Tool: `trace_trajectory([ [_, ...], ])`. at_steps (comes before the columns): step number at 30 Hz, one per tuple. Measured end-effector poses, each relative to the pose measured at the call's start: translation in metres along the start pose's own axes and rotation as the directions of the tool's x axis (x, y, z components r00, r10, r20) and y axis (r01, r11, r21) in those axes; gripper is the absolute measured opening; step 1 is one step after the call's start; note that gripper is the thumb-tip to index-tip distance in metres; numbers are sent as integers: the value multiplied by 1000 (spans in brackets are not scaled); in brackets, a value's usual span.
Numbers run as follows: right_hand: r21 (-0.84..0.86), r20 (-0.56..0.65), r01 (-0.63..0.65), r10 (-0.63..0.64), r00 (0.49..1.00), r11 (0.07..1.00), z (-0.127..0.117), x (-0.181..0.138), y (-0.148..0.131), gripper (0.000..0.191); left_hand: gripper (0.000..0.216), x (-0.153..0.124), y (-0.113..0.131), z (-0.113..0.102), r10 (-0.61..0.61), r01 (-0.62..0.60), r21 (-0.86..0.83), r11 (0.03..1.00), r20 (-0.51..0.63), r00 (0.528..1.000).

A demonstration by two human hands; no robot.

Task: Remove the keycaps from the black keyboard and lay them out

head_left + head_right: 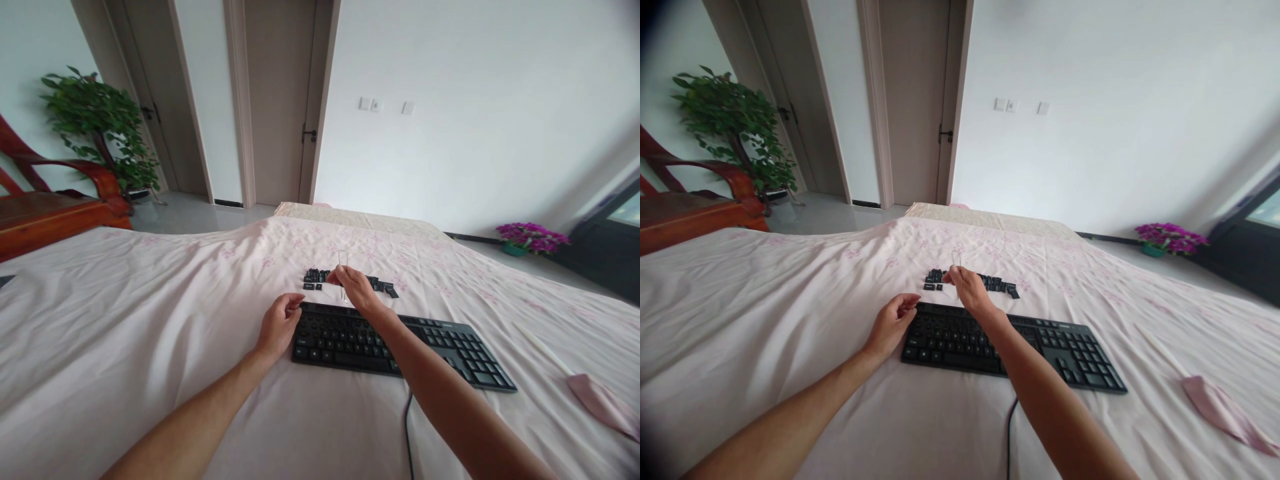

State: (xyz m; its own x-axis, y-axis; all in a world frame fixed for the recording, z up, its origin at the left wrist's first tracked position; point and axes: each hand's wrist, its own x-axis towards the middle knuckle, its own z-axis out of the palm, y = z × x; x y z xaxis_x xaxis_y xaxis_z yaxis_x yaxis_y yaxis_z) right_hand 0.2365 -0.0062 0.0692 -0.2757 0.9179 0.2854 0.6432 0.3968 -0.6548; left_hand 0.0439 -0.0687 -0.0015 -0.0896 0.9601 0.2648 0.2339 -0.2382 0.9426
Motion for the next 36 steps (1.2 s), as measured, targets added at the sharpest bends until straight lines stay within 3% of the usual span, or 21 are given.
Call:
trace_trajectory([
  [5, 55, -95, 19, -14, 995, 998, -17, -28, 1, 51, 24, -4, -1, 1, -13, 13, 39, 999, 0, 1000],
  [8, 217, -121, -29, 57, 991, 976, -16, -39, 11, 47, 24, -1, -1, 1, -23, 23, 77, 997, 7, 1000],
  [12, 527, -172, -78, 196, 965, 846, -6, -44, 23, 44, 22, 21, 9, 1, 23, -26, 179, 983, 20, 1000],
  [16, 656, -163, -80, 244, 956, 751, 4, -48, 23, 35, 18, 44, 27, 10, 115, -125, 293, 948, 51, 992],
  [21, 611, -147, -15, 132, 980, 792, 10, -59, 13, 29, 18, 35, 32, 22, 163, -181, 318, 931, 82, 983],
  [28, 564, -69, 48, -11, 998, 825, 13, -74, 4, 25, 19, 7, 18, 14, 196, -229, 281, 932, 139, 971],
  [36, 293, -21, 215, -219, 976, 931, 17, -76, -7, 13, 20, 4, 21, 15, 269, -325, 235, 916, 241, 932],
])
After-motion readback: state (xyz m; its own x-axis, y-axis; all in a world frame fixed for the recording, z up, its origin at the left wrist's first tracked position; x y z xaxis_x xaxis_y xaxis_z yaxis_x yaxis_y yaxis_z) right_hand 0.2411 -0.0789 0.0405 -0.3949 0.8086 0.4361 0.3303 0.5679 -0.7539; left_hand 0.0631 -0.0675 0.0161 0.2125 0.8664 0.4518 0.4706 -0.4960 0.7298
